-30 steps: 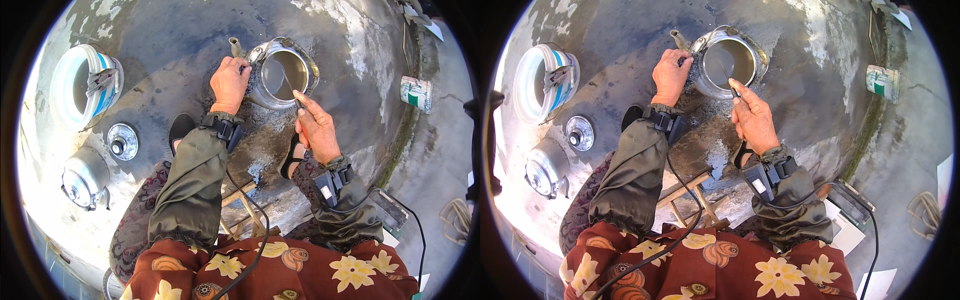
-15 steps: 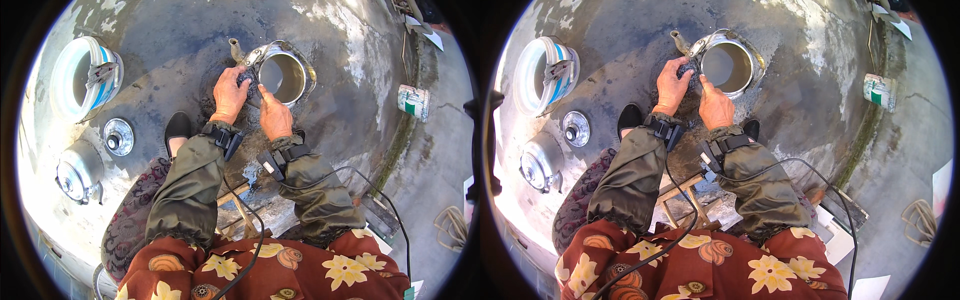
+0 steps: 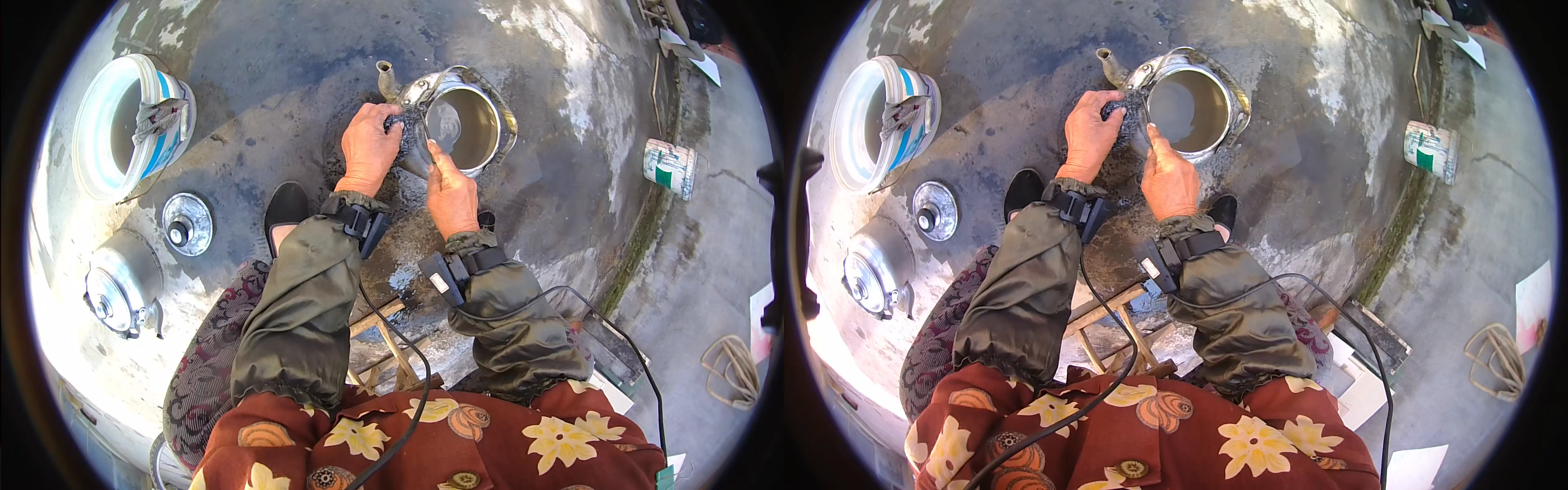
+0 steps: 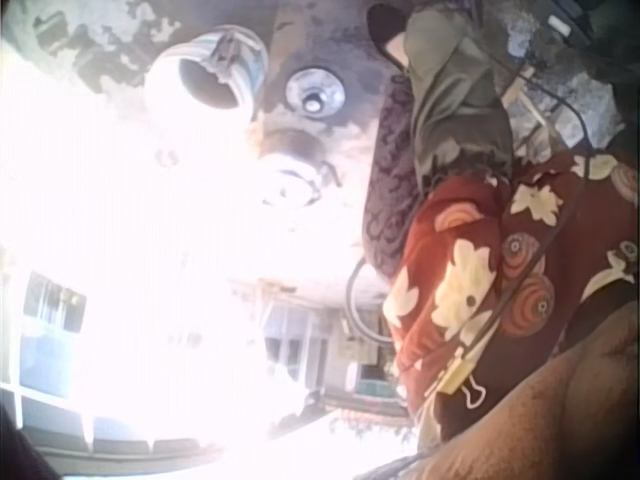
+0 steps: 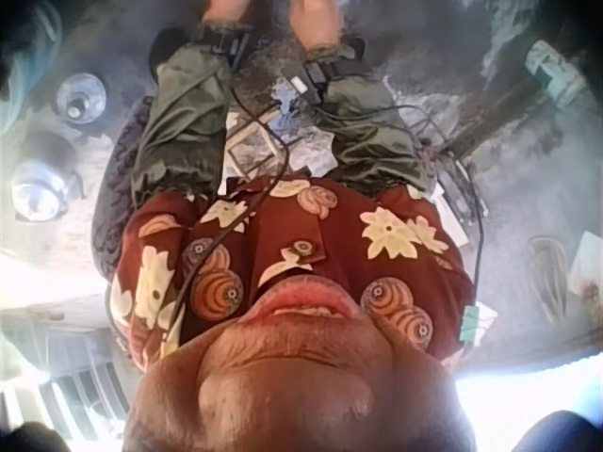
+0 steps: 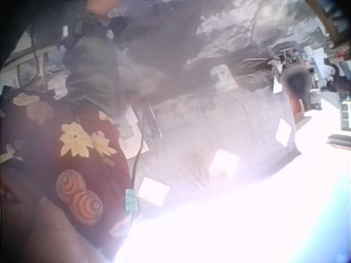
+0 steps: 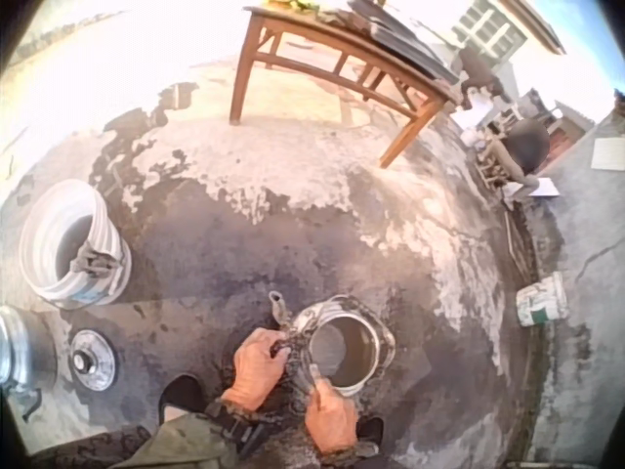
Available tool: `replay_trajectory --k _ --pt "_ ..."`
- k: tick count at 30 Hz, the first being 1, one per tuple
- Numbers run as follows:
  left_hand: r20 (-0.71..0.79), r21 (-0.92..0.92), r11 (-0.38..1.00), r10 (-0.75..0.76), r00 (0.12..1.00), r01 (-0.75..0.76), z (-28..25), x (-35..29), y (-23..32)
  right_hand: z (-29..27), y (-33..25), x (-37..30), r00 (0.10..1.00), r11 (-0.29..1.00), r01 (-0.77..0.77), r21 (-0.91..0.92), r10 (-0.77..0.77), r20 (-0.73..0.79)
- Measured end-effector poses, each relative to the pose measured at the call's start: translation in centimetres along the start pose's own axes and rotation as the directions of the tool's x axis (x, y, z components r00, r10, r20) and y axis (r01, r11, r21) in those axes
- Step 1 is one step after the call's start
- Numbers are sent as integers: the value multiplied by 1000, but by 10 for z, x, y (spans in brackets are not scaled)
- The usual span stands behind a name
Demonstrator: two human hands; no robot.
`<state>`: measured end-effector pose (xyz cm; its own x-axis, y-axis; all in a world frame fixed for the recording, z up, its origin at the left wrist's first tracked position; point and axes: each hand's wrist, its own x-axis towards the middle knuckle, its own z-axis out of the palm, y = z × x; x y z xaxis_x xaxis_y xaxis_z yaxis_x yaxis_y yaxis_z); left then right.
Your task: The person scrubs the exterior of a metal kettle with a steel wool pad, repeatedly dipping the pad into a bucket of water. The person also uses a small tool to scrape the kettle's spout and rim while rinsing the pad periodically.
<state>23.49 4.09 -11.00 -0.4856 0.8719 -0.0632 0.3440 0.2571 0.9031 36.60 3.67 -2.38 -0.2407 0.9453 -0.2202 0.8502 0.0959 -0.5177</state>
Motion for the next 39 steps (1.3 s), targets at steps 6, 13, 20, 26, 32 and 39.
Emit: replay_trajectory --k 6,13,20,26,32,39 --pt "21 4 999 -32 999 32 -7 -1 0 27 2 8 997 999 -14 48 18 -71" --pt "52 21 1000 21 998 -22 -2 9 7 26 5 8 996 995 -51 82 56 -62" --pt "131 2 998 -64 989 64 -9 2 -3 32 1 -1 996 994 -67 87 72 -49" --pt "98 12 1000 -17 995 16 -2 3 2 27 -2 5 999 1000 -4 -4 4 -37" --pt "102 2 999 -44 994 44 -5 3 5 20 -4 6 987 987 -158 -7 158 5" --pt "93 9 998 -56 994 55 1 5 4 15 -2 12 996 995 -88 37 88 -6"
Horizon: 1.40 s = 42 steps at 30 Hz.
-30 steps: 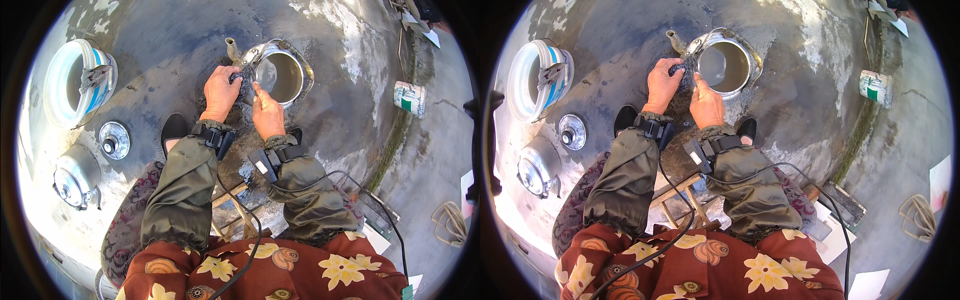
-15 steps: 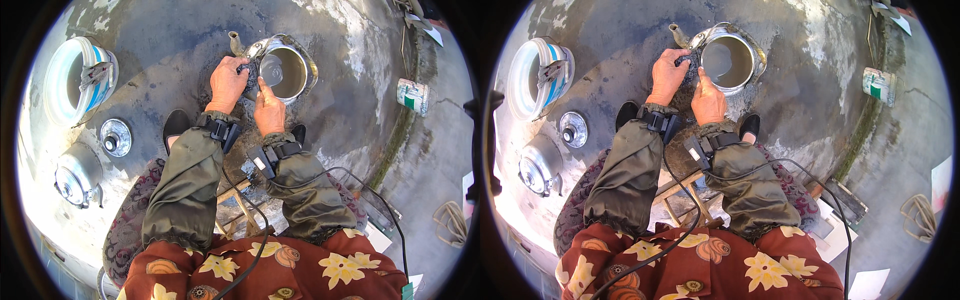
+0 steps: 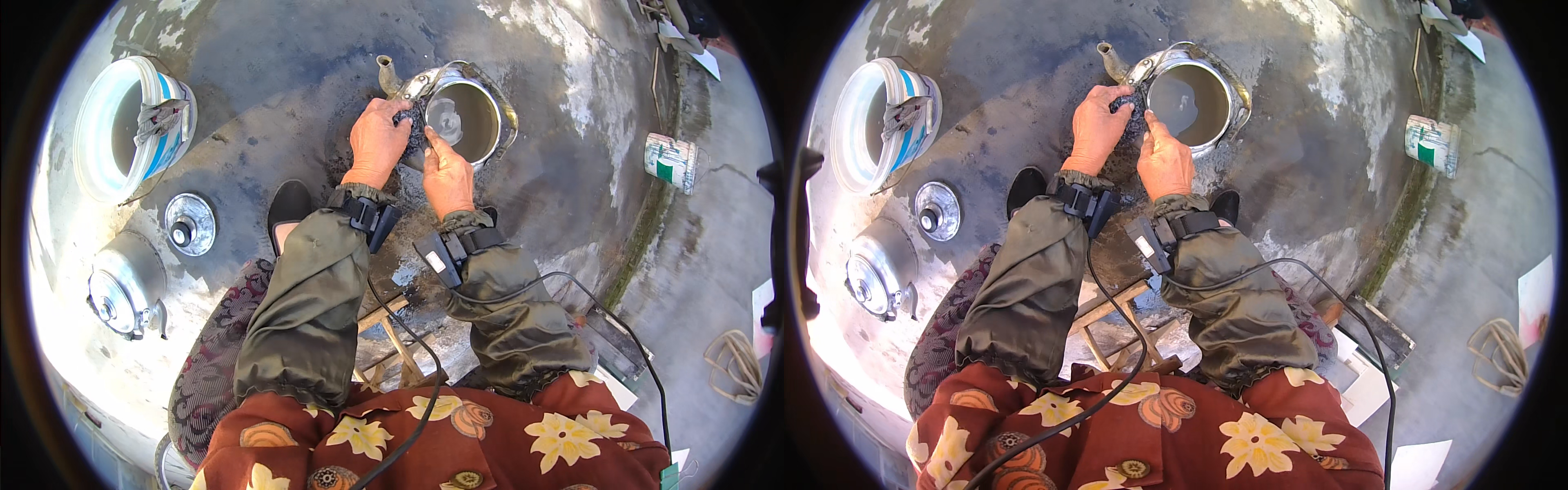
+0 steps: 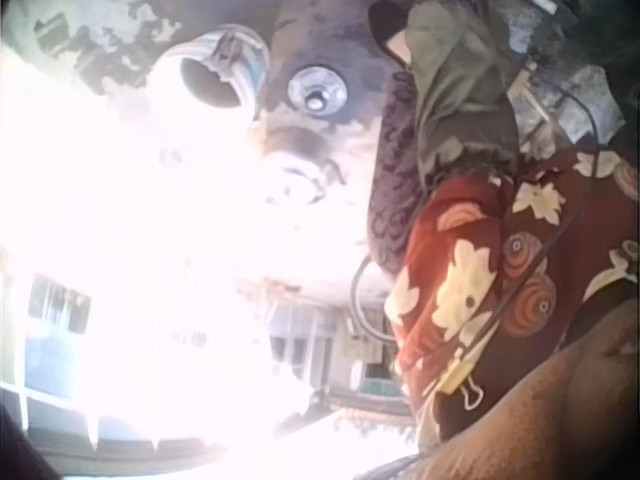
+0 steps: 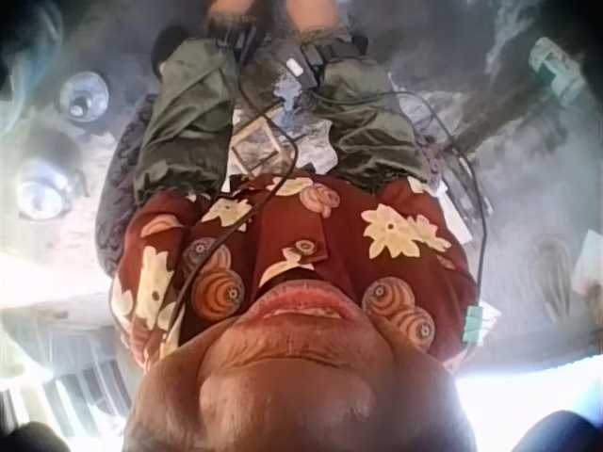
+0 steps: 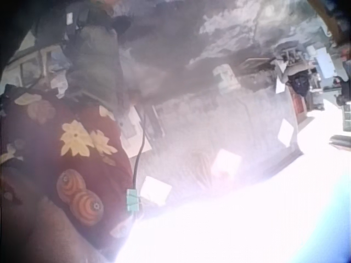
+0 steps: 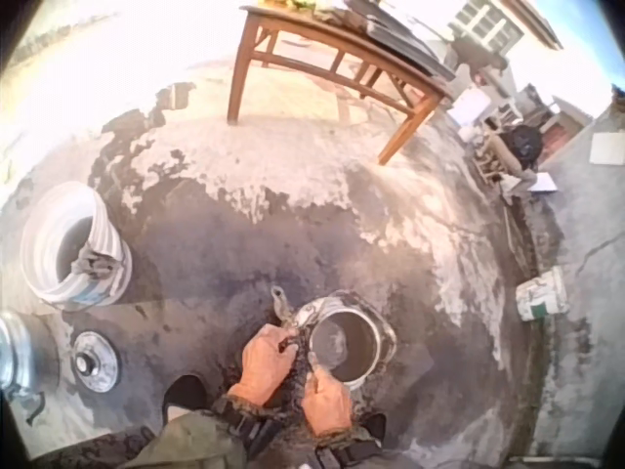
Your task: The person scrubs the exterior of a metal kettle with a steel wool pad, repeatedly dipping the pad into a bucket of water. The person also uses a small tool to scrape the kettle's spout and rim while rinsing the pad periodically.
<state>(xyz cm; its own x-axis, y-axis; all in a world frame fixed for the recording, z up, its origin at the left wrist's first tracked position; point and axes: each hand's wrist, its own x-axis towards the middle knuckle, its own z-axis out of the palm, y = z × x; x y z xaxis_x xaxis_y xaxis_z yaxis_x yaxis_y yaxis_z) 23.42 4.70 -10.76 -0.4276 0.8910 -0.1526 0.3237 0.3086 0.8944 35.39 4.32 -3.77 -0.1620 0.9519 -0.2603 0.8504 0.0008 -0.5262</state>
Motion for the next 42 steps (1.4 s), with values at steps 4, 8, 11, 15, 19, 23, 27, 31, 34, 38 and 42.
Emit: replay_trajectory --k 4,8,11,15,19,23,27,31,34,38,42 --pt "-18 -18 1000 10 1000 -10 -1 -8 0 -3 2 -6 999 1000 -28 -7 28 46" --pt "215 -23 994 -103 971 110 -3 -9 3 2 1 -9 999 993 -34 111 38 -31" --pt "47 -41 997 68 997 -66 -6 0 4 10 -5 -8 992 920 -87 382 117 -56" --pt "111 17 999 34 993 -36 -10 -1 0 10 -10 -13 925 711 -374 595 334 181" --pt "58 -24 998 54 997 -53 -6 -8 -2 4 -11 -15 904 605 -420 676 342 256" --pt "-24 -20 993 116 993 -117 -4 -7 -1 9 -17 -13 906 542 -403 737 354 234" --pt "125 7 992 -124 984 124 -6 -5 0 19 -17 -15 892 584 -435 685 384 239" --pt "-43 -20 981 191 981 -192 -6 -8 0 34 2 -13 950 667 -268 696 303 75" --pt "96 48 997 -60 994 56 -5 -8 0 47 18 -13 977 853 -194 485 213 15" --pt "44 -71 992 106 993 -103 -5 -6 -3 49 21 -5 989 851 -34 525 104 -105" --pt "33 48 999 4 999 -5 -6 -7 -5 27 2 -19 935 785 -353 510 304 181"
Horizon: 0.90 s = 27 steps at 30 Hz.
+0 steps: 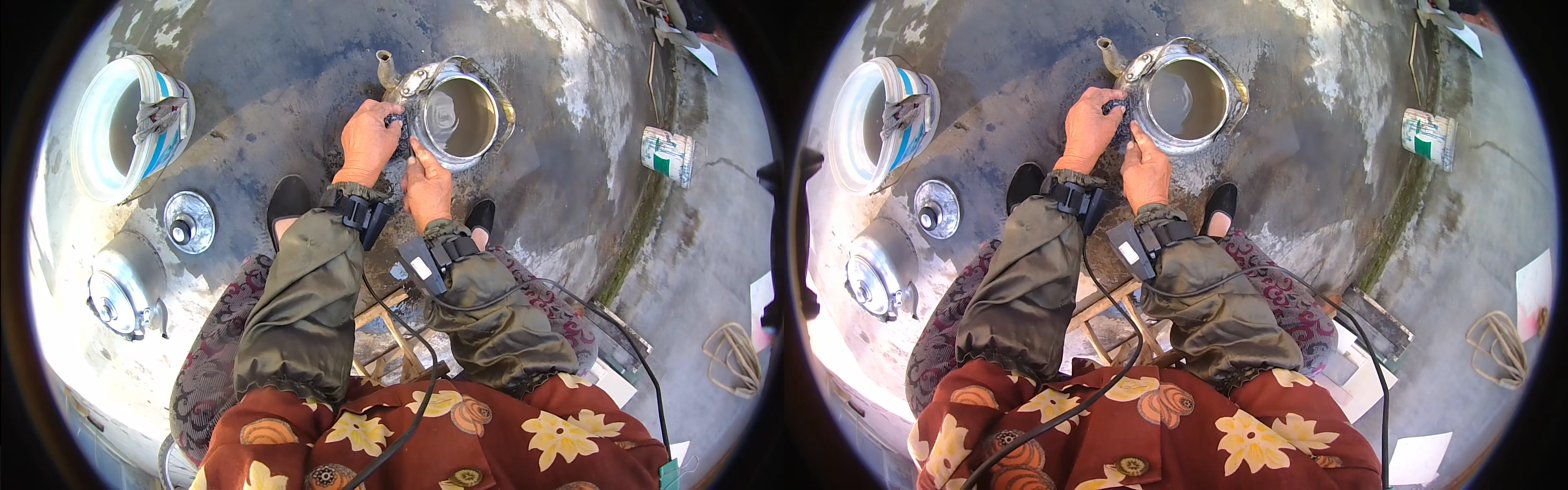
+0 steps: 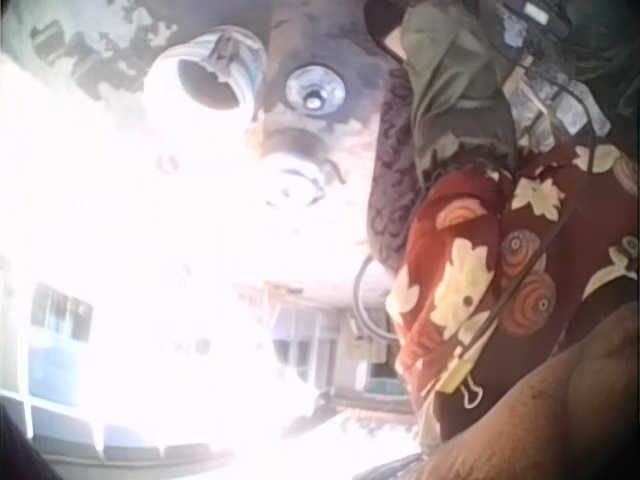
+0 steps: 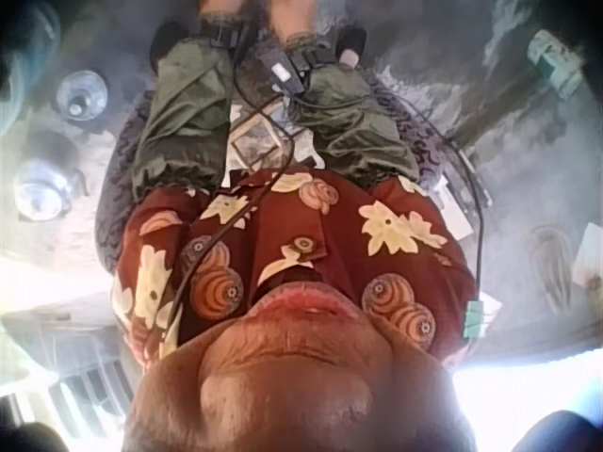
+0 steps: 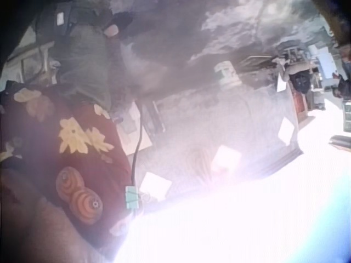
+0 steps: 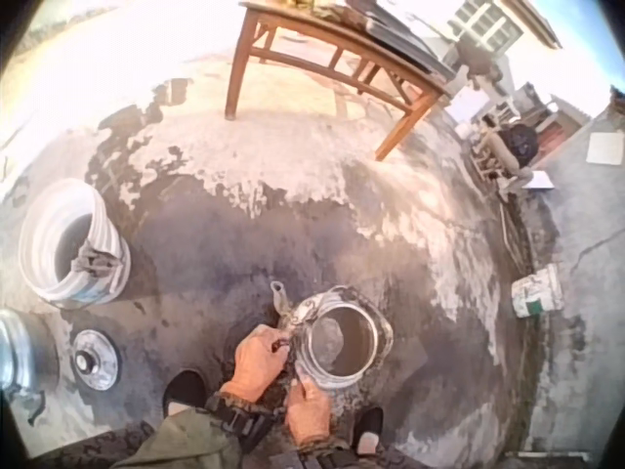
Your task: The person scrubs the exterior of a metal kettle with a steel wool pad, repeatedly dipping the pad into a bucket of water. The person also uses a small tool to scrape the kettle's spout and rim while rinsing the pad periodically.
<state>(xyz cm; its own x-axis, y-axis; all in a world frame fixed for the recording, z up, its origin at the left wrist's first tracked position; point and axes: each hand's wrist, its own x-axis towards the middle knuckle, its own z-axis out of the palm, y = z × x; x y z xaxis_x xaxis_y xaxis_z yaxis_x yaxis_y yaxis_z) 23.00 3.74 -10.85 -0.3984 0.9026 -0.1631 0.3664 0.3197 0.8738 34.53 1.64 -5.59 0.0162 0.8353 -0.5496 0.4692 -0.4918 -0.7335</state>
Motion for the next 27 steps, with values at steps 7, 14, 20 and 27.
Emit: replay_trajectory --k 7,14,20,27 --pt "-38 -94 991 87 996 -90 1 -1 -2 -21 -5 -14 966 950 250 -189 -259 -21" --pt "-37 -42 999 9 999 -10 4 8 5 -9 4 5 877 704 354 -616 -479 -45" --pt "-27 -5 1000 -29 999 28 6 13 13 -2 -2 0 938 744 205 -636 -335 -90" --pt "-125 24 986 169 978 -167 14 15 12 6 -8 3 880 810 294 -508 -437 -188"
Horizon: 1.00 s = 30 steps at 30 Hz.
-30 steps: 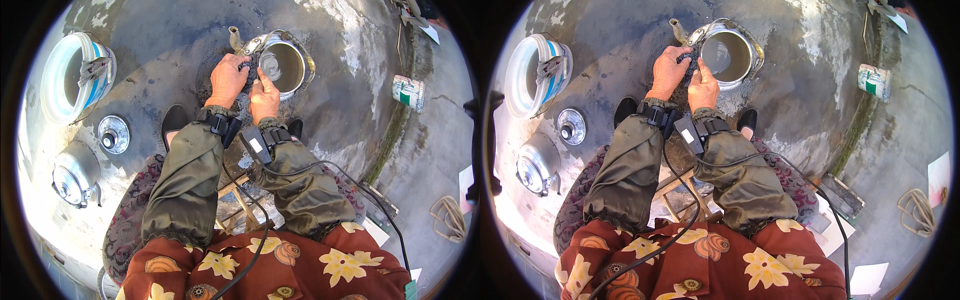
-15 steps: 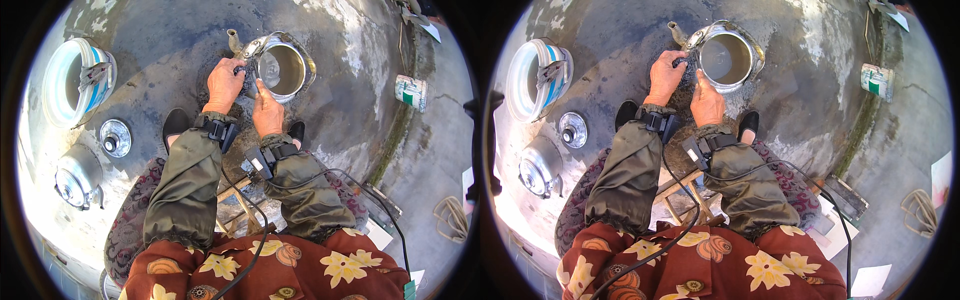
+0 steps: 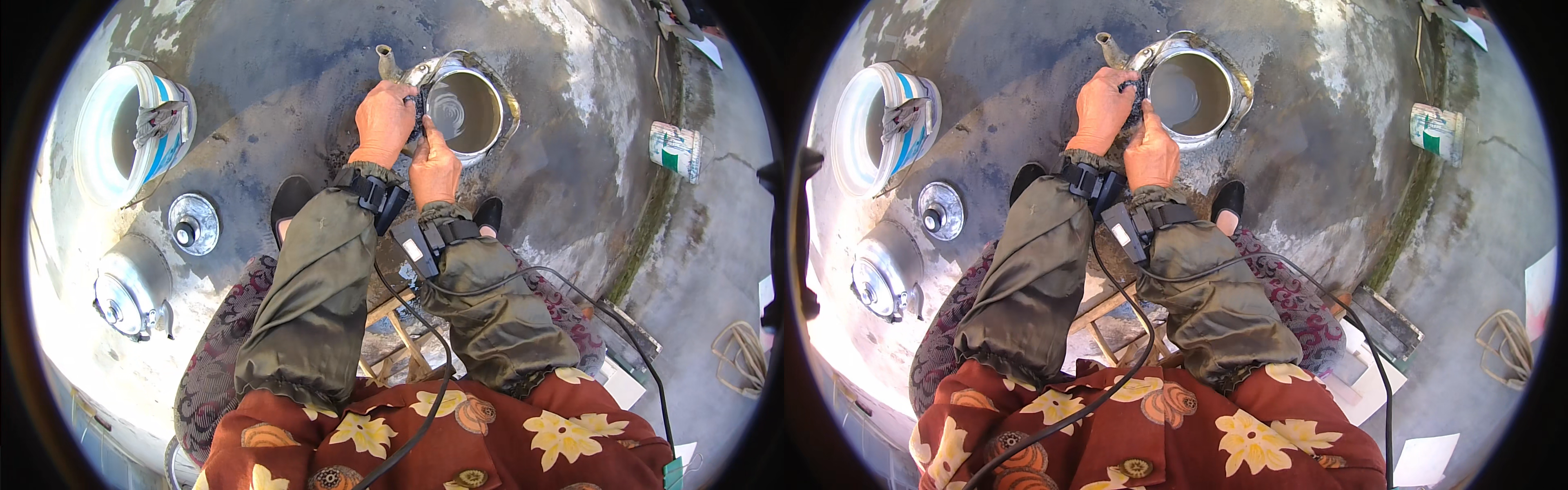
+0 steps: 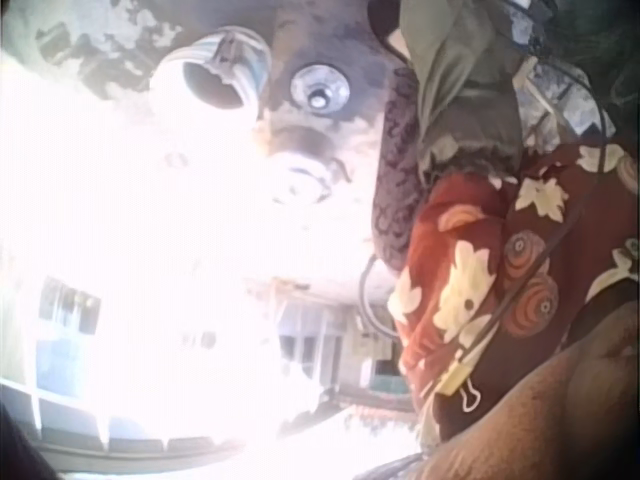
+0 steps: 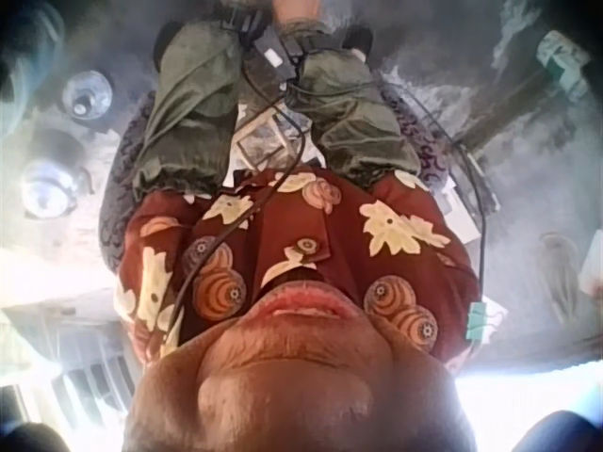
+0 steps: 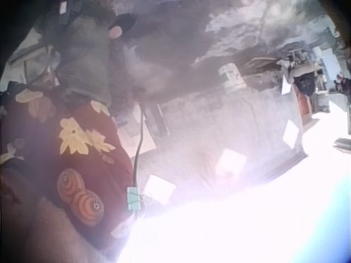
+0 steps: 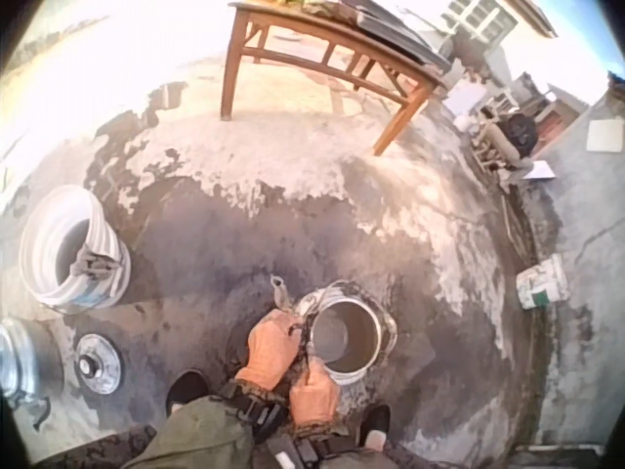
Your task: The person scrubs the exterior of a metal kettle with a steel wool pad, repeatedly dipping the pad into a bucket of water. The person also uses a small tool to scrape the kettle's spout and rim while rinsing the pad periodically.
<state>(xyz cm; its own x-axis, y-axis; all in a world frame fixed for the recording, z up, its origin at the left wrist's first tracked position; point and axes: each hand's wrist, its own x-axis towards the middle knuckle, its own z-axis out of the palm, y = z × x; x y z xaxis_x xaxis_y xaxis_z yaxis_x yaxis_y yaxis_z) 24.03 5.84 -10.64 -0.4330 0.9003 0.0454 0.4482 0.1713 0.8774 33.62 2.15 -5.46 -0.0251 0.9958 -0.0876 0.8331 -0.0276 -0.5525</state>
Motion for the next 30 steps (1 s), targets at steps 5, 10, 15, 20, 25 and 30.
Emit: replay_trajectory --k 5,10,15,20,25,30 --pt "97 5 993 -115 989 115 3 -2 -2 -5 -9 2 973 983 -169 -74 178 149" --pt "66 23 1000 0 998 -2 2 -2 0 -1 -13 -2 995 991 68 111 -59 -80" --pt "127 30 1000 -9 992 5 1 1 0 1 -14 -1 994 985 -108 137 107 20" --pt "110 -17 999 34 993 -33 0 -1 -2 18 -2 10 992 943 -94 318 114 -46" --pt "228 25 998 -59 972 55 -1 4 -2 36 27 8 986 920 -166 354 163 38" --pt "117 11 1000 21 993 -22 -3 0 -4 31 8 13 984 902 -175 394 170 46"
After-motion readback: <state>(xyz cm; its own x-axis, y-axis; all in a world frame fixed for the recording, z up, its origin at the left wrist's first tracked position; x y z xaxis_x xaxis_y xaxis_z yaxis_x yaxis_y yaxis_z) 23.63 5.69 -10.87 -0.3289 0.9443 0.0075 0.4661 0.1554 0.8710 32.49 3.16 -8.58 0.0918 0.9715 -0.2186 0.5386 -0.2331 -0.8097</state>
